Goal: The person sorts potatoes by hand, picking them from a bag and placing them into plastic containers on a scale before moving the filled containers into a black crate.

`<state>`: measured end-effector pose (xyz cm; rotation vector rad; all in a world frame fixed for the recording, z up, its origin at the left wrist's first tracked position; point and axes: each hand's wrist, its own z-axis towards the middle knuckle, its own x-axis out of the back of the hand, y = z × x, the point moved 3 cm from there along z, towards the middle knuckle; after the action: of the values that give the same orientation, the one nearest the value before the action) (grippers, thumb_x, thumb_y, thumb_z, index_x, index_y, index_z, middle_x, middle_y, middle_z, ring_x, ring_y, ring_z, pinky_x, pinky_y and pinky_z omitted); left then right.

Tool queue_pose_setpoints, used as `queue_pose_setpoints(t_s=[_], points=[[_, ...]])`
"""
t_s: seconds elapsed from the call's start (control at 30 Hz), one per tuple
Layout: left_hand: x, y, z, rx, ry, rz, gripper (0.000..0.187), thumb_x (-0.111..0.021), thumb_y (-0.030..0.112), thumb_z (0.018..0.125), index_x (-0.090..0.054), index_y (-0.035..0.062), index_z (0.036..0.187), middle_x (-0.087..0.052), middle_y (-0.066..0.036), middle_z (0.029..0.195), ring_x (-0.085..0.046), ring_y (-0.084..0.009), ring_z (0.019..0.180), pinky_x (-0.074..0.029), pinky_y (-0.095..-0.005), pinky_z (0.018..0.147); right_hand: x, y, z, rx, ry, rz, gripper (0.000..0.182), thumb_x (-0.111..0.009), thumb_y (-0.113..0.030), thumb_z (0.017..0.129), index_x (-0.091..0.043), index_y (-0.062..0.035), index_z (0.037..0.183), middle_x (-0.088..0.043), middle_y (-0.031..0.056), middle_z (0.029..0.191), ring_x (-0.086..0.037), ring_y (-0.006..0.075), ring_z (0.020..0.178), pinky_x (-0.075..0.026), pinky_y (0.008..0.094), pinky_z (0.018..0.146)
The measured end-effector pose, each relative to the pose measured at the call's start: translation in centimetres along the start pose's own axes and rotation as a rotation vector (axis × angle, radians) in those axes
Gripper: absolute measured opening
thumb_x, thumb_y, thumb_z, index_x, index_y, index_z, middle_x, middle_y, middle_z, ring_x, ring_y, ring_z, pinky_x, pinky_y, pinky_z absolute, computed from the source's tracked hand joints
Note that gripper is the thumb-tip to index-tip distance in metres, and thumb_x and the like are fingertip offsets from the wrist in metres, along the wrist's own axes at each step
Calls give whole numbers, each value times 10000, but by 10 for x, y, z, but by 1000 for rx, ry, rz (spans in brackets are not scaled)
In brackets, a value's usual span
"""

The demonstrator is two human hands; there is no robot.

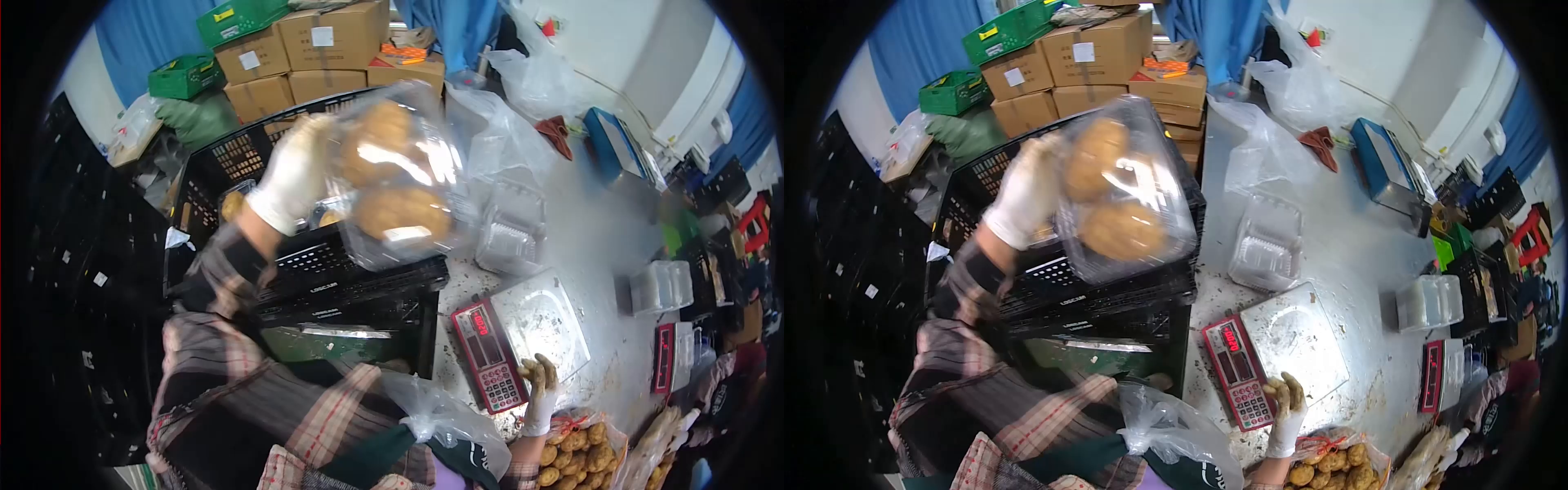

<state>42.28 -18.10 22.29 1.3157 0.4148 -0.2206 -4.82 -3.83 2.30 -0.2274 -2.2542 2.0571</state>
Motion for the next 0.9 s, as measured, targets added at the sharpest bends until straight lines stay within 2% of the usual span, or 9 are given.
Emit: queue_pose_setpoints(t_s=[0.17,0.37,0.4,0.5,0.57,0.63,0.73,0.83,0.9], points=[[171,40,19,357,223,117,500,-349,338,937,-478,-38,1240,-558,-186,1233,-558,-282,1108,-437,-395,971,63,88,-30,-174,180,134,371,-568,-248,936,-526,44,1162,-651,167,950,-637,187,739,-527,276,683],[331,-65,-60,732,384,258,405,-360,323,942,-535,47,1180,-613,-147,1123,-592,-281,1010,-462,-423,920,102,131,-32,-167,171,304,318,-546,-224,948,-561,52,1106,-656,167,871,-628,191,694,-517,264,600],[370,-82,-52,576,-149,952,356,-400,303,936,-547,51,1142,-618,-127,1079,-598,-277,957,-484,-419,867,88,112,-34,-193,267,175,313,-523,-223,959,-555,48,1115,-660,161,865,-644,188,684,-511,253,575],[326,-77,-48,586,-363,1344,239,-501,239,910,-586,40,1011,-628,-86,938,-610,-268,810,-520,-392,690,88,100,-31,-206,246,52,317,-505,-224,967,-546,44,1131,-664,155,856,-653,186,668,-511,245,567],[312,-82,-34,836,-110,1315,241,-500,231,908,-593,22,984,-648,-120,898,-628,-295,785,-518,-399,659,80,80,-34,-180,259,-30,323,-508,-219,966,-539,50,1143,-666,148,842,-637,163,648,-506,242,575],[254,-65,-10,172,-319,1850,264,-513,227,885,-590,7,1008,-654,-227,835,-642,-398,783,-520,-447,680,79,65,-36,-169,247,-154,319,-512,-209,965,-541,57,1139,-667,144,854,-628,147,663,-503,241,600],[35,-10,-35,-416,-125,1386,269,-517,67,888,-573,-19,1137,-582,-210,1171,-538,-334,1121,-422,-370,957,79,52,-43,-151,244,-284,279,-508,-101,925,-548,68,1144,-669,133,858,-619,137,679,-494,239,631],[-85,-28,-72,-555,-395,974,291,-561,9,848,-595,3,1137,-606,-137,1158,-536,-264,1139,-371,-350,1012,30,-29,-47,152,38,-1379,398,-667,-260,794,-597,-16,1100,-660,177,802,-644,335,724,-510,411,685],[-121,-70,-75,-561,-511,1095,313,-580,-29,813,-607,19,1122,-617,-122,1142,-536,-254,1141,-377,-354,1010,-11,-91,-45,119,-89,-1381,448,-653,-232,790,-546,-36,1178,-635,166,800,-625,336,737,-494,435,659]])
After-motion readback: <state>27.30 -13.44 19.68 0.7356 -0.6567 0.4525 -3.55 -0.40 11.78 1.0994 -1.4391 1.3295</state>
